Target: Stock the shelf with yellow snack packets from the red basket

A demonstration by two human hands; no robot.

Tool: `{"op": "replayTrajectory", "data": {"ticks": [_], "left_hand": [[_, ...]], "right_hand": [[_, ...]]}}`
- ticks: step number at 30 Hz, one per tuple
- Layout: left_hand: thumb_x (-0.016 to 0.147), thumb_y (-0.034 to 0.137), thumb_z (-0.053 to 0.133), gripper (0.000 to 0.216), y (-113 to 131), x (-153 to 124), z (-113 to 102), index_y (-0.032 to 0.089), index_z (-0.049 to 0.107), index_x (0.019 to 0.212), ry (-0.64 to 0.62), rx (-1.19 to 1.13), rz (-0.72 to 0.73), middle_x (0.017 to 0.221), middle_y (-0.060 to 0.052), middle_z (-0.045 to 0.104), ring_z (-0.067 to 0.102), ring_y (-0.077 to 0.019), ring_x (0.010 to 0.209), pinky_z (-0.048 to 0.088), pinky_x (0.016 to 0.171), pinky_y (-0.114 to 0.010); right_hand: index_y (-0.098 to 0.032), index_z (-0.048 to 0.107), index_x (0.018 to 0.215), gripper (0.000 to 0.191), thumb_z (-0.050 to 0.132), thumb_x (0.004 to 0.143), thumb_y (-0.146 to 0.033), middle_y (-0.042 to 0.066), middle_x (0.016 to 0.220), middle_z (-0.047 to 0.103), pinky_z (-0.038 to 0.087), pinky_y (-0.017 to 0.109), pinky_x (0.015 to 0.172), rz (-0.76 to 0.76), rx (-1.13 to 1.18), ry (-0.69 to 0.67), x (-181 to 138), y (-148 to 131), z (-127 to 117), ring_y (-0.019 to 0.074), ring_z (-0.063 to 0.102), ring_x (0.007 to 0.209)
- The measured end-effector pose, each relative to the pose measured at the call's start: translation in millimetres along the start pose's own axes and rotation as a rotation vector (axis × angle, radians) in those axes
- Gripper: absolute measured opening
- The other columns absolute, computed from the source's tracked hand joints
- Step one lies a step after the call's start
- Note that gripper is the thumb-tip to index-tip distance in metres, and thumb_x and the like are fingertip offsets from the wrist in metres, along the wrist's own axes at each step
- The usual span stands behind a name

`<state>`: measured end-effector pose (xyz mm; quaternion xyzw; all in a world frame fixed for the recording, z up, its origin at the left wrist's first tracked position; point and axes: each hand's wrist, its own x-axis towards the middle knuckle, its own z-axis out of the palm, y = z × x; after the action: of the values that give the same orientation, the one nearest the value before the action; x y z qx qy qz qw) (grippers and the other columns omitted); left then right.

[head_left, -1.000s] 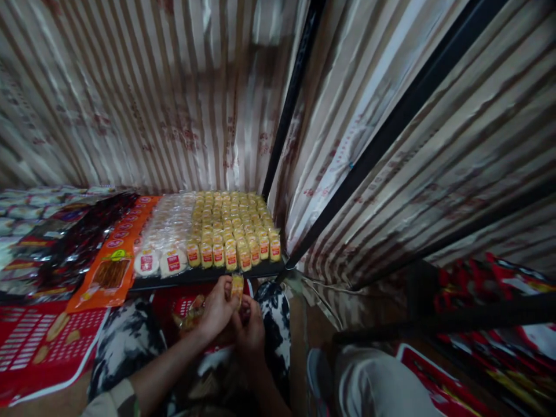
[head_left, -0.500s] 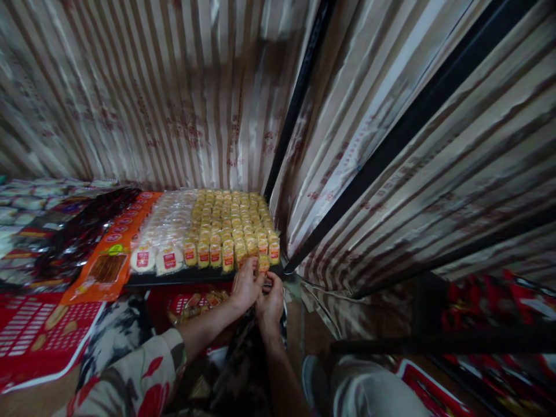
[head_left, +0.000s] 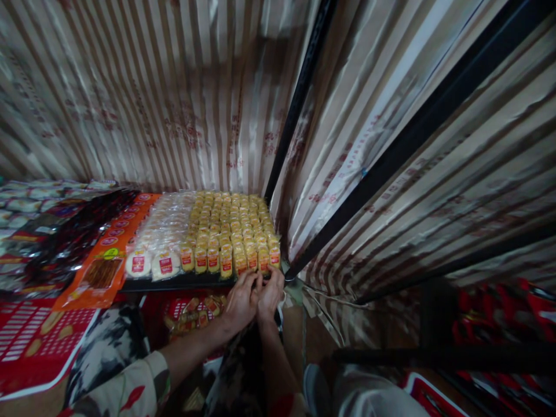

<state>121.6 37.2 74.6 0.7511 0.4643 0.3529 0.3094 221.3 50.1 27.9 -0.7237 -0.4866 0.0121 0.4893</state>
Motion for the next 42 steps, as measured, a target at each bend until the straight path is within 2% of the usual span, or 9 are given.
{"op": "replayTrajectory", "data": {"ticks": [5,12,17,26,34,38,42], "left_hand": [[0.076,0.006,0.037,0.04,-3.8,-8.5,-3.6,0.015,0.053,0.112,0.001,0.056,0.021,0.123,-0.011,0.049,0.047,-0.0186,0.116,0.038,0.102,-0.035],[0.075,0.005,0.038,0.047,-19.4,-16.4,-10.8,0.015,0.05,0.119,0.091,0.226,0.026,0.128,-0.011,0.041,0.039,-0.0208,0.122,0.038,0.102,-0.036],[0.072,0.004,0.038,0.058,-25.1,-11.3,-7.8,0.015,0.041,0.129,0.055,0.269,0.02,0.13,-0.01,0.041,0.036,-0.022,0.123,0.035,0.105,-0.038],[0.068,0.002,0.039,0.064,-17.9,-10.4,-10.8,0.011,0.038,0.131,-0.036,0.288,-0.023,0.134,-0.013,0.039,0.034,-0.024,0.125,0.033,0.105,-0.038],[0.07,0.003,0.04,0.065,-21.9,-16.6,-9.4,0.017,0.037,0.133,-0.006,0.269,0.004,0.137,-0.009,0.039,0.034,-0.0224,0.125,0.032,0.105,-0.038],[0.073,0.004,0.039,0.052,-27.5,-29.8,-22.3,0.019,0.049,0.122,-0.037,0.244,0.103,0.133,-0.007,0.043,0.038,-0.0214,0.121,0.036,0.101,-0.037],[0.081,0.013,0.04,0.025,-45.9,-55.1,-33.5,0.019,0.062,0.094,-0.117,0.191,0.155,0.103,-0.009,0.059,0.051,-0.0194,0.099,0.042,0.09,-0.033]], "right_hand": [[-0.015,0.053,0.108,0.034,0.042,0.084,-0.037,0.013,0.106,0.05,0.042,0.038,0.085,-0.002,-0.002,0.036,-0.7,-3.0,-0.1,0.0236,0.046,0.104],[-0.016,0.054,0.106,0.032,0.036,0.088,-0.034,0.012,0.104,0.051,0.042,0.037,0.085,-0.032,0.023,-0.028,1.0,0.1,0.0,0.0216,0.049,0.1],[-0.015,0.053,0.107,0.031,0.035,0.088,-0.032,0.012,0.101,0.053,0.04,0.037,0.087,-0.025,-0.005,-0.052,6.3,-0.1,1.2,0.0216,0.049,0.098],[-0.014,0.052,0.109,0.033,0.034,0.087,-0.029,0.011,0.098,0.053,0.043,0.036,0.083,-0.029,0.008,-0.087,7.6,-0.2,-0.7,0.0204,0.052,0.09],[-0.012,0.051,0.117,0.039,0.033,0.085,-0.024,0.015,0.113,0.051,0.039,0.042,0.094,-0.105,0.023,-0.072,-2.8,0.7,-4.8,0.0226,0.046,0.109],[-0.011,0.051,0.116,0.039,0.034,0.085,-0.026,0.017,0.117,0.051,0.037,0.044,0.096,-0.14,0.031,-0.048,-16.0,-1.9,-8.8,0.0236,0.045,0.114],[-0.011,0.053,0.11,0.034,0.036,0.086,-0.028,0.014,0.102,0.059,0.045,0.037,0.087,-0.058,0.107,-0.098,-45.3,-13.1,-9.7,0.0204,0.056,0.096]]}}
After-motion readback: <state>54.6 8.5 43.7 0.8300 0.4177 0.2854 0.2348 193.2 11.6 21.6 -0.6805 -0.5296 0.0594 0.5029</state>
